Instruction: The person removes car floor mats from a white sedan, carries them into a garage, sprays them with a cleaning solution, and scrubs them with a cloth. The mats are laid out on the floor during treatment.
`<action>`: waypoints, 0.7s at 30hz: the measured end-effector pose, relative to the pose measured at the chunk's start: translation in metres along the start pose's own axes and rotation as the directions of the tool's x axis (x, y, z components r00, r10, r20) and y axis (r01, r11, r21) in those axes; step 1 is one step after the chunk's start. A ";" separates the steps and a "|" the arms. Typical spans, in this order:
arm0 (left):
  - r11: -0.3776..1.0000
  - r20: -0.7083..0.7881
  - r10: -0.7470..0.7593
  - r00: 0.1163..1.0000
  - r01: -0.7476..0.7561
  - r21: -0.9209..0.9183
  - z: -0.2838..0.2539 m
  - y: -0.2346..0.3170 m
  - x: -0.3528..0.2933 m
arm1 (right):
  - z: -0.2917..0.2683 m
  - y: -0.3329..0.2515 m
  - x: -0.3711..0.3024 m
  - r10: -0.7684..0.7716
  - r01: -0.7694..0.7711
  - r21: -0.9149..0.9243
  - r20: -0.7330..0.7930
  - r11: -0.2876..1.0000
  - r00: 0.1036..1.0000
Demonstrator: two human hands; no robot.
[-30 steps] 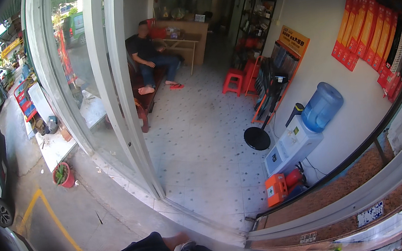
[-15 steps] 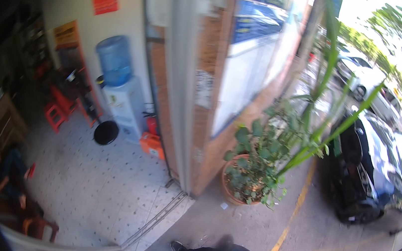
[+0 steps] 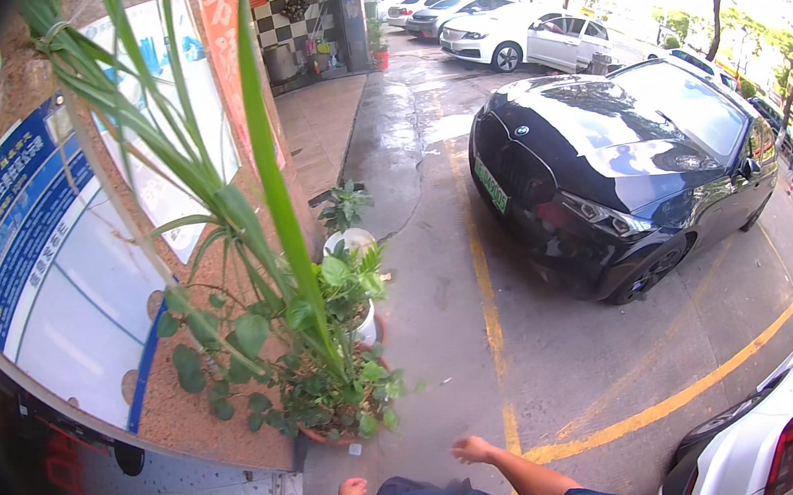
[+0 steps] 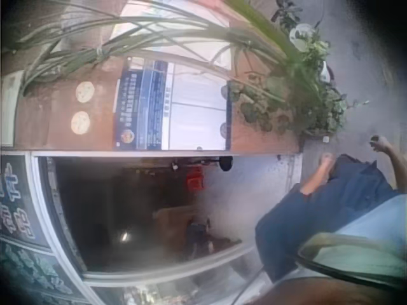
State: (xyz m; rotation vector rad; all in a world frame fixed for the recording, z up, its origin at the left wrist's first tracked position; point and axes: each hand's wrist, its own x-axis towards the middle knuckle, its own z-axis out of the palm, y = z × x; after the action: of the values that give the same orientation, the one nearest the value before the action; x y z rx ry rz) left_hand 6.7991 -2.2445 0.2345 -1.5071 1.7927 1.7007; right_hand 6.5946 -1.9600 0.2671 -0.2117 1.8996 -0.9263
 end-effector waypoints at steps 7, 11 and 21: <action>0.684 0.480 0.422 0.769 -0.617 0.388 0.176 0.200 0.076 | -0.180 -0.084 0.062 -0.256 0.268 0.030 -0.217 0.963 0.942; 0.806 0.366 0.385 0.847 -0.502 0.315 0.243 0.264 0.165 | -0.293 -0.007 0.125 -0.060 0.161 0.262 -0.355 0.952 0.933; 0.981 0.127 0.010 0.992 -0.034 0.192 0.287 0.447 0.336 | -0.455 0.152 -0.032 0.699 0.367 0.861 -0.503 0.352 0.508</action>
State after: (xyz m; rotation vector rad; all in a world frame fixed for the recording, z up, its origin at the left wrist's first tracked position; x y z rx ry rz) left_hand 6.1752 -2.2628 0.1619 -1.2762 1.8552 1.5417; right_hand 6.2705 -1.6060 0.2929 1.5028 1.6930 -2.0436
